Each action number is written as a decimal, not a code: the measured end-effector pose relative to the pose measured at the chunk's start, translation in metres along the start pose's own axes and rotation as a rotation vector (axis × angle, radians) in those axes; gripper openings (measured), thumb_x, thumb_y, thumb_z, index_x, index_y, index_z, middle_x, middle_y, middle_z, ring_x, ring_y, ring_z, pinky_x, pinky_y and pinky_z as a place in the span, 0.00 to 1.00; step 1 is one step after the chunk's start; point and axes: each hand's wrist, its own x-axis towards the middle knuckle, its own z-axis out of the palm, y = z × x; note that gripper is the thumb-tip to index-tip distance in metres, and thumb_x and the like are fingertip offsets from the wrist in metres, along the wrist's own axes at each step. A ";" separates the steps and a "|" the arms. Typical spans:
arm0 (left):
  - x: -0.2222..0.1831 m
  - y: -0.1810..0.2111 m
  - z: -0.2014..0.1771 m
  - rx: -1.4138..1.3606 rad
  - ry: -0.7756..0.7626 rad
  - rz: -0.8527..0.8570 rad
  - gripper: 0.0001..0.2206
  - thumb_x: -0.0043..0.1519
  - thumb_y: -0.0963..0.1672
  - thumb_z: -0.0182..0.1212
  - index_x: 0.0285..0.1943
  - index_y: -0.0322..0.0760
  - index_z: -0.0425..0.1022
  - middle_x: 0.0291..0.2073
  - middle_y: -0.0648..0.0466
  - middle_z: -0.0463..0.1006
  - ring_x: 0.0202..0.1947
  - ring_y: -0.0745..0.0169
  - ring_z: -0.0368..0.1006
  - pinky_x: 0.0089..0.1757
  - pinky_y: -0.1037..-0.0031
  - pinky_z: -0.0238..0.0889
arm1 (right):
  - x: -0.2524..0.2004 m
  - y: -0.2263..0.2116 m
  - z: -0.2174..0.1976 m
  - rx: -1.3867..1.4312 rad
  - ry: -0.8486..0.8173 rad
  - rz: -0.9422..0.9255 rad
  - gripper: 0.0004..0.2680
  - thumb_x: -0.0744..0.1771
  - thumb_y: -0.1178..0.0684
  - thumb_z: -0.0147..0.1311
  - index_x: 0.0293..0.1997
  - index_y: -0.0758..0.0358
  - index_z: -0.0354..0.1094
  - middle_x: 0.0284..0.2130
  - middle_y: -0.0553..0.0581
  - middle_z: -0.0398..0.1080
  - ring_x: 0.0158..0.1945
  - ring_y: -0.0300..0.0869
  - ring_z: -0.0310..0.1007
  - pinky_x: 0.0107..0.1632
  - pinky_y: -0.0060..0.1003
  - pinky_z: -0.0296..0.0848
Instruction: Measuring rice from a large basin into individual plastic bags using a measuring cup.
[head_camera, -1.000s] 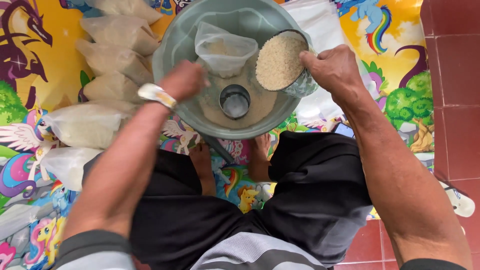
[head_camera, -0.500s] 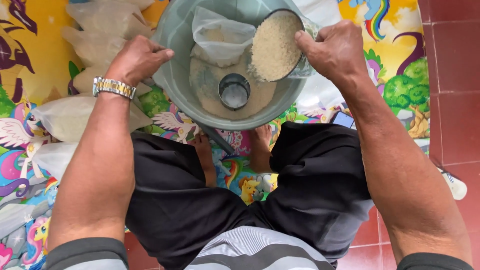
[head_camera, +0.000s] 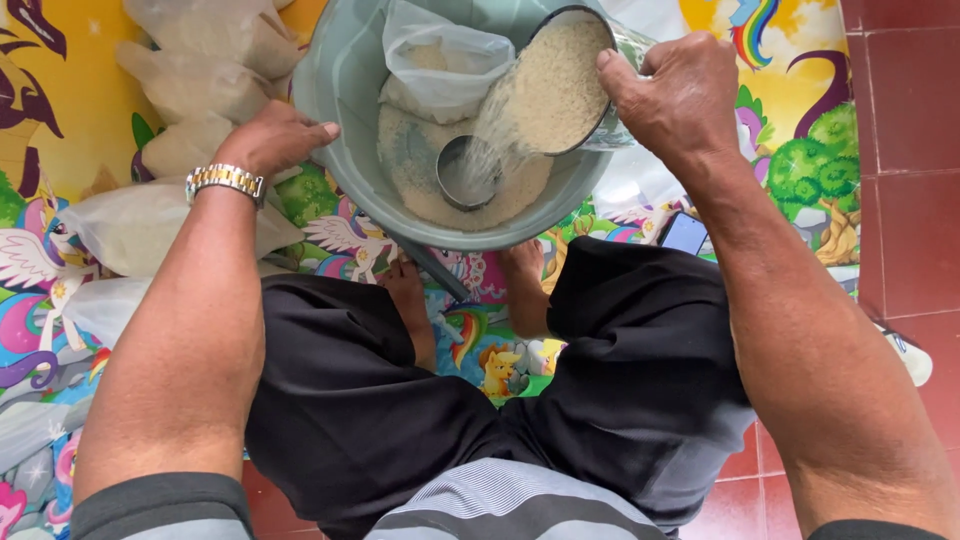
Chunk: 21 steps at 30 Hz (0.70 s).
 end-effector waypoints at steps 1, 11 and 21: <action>-0.002 0.003 -0.001 -0.009 0.001 -0.020 0.22 0.67 0.53 0.59 0.52 0.26 0.80 0.40 0.45 0.81 0.37 0.47 0.74 0.45 0.59 0.66 | 0.000 0.003 0.001 -0.020 0.017 -0.006 0.21 0.73 0.48 0.67 0.19 0.65 0.70 0.12 0.47 0.55 0.15 0.33 0.44 0.14 0.35 0.50; 0.006 0.014 0.005 0.006 0.037 -0.070 0.23 0.66 0.53 0.62 0.42 0.22 0.81 0.30 0.44 0.78 0.30 0.49 0.72 0.39 0.60 0.68 | 0.008 0.004 0.008 -0.060 0.133 -0.148 0.17 0.72 0.49 0.70 0.24 0.66 0.77 0.12 0.50 0.60 0.13 0.33 0.46 0.12 0.34 0.51; 0.008 0.013 0.006 -0.002 0.073 -0.091 0.22 0.67 0.52 0.63 0.51 0.24 0.80 0.40 0.41 0.81 0.36 0.44 0.77 0.43 0.56 0.70 | 0.012 -0.017 0.006 -0.029 0.138 -0.173 0.20 0.73 0.49 0.71 0.21 0.63 0.70 0.13 0.48 0.58 0.14 0.36 0.46 0.16 0.36 0.52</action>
